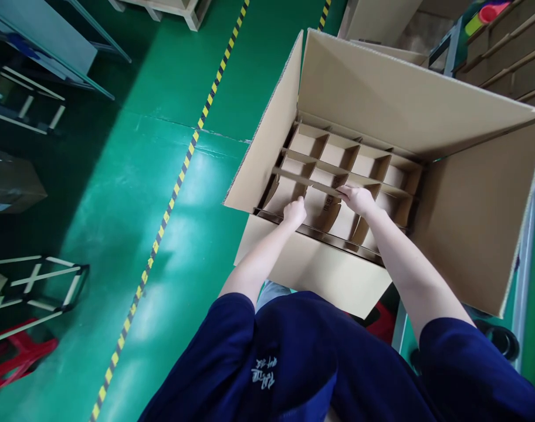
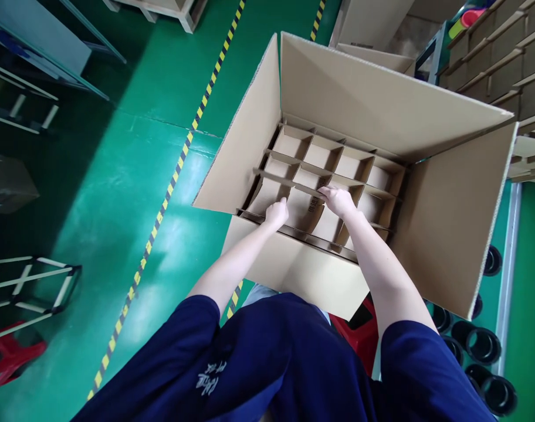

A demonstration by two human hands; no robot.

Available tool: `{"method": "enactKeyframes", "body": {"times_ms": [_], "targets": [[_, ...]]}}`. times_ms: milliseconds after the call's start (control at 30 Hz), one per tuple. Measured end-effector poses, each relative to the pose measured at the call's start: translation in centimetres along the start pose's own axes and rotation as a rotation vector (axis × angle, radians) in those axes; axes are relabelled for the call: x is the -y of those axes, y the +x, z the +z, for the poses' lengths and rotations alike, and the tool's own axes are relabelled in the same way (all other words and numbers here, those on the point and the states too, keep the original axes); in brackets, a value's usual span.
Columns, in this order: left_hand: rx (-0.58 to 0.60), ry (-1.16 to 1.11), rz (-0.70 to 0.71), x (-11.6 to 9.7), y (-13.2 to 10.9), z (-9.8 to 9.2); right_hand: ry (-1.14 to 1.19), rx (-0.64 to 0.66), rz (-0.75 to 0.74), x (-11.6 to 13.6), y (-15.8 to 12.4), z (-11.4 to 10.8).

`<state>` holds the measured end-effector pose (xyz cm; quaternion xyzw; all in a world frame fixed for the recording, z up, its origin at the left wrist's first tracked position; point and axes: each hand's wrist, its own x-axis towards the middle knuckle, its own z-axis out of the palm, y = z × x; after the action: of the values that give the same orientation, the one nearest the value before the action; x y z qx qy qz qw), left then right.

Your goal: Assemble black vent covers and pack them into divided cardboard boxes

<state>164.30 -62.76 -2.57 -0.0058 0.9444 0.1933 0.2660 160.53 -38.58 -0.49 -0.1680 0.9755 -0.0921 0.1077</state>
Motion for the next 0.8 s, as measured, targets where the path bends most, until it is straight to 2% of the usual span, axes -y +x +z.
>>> {"method": "enactKeyframes", "body": {"times_ms": [233, 467, 700, 800], "targets": [[-0.013, -0.013, -0.040, 0.9, -0.1, -0.1, 0.185, -0.058, -0.023, 0.0, -0.8, 2.5], [-0.031, -0.032, -0.048, 1.2, 0.0, 0.3, 0.175, -0.072, -0.021, 0.5, -0.4, 5.0], [-0.054, -0.034, -0.007, 1.1, -0.7, 0.4, 0.123, -0.088, -0.023, 1.1, -0.6, 5.8], [-0.163, -0.039, 0.049, 2.1, -1.2, -0.4, 0.091, -0.117, 0.002, 1.6, -0.6, 5.7]]}}
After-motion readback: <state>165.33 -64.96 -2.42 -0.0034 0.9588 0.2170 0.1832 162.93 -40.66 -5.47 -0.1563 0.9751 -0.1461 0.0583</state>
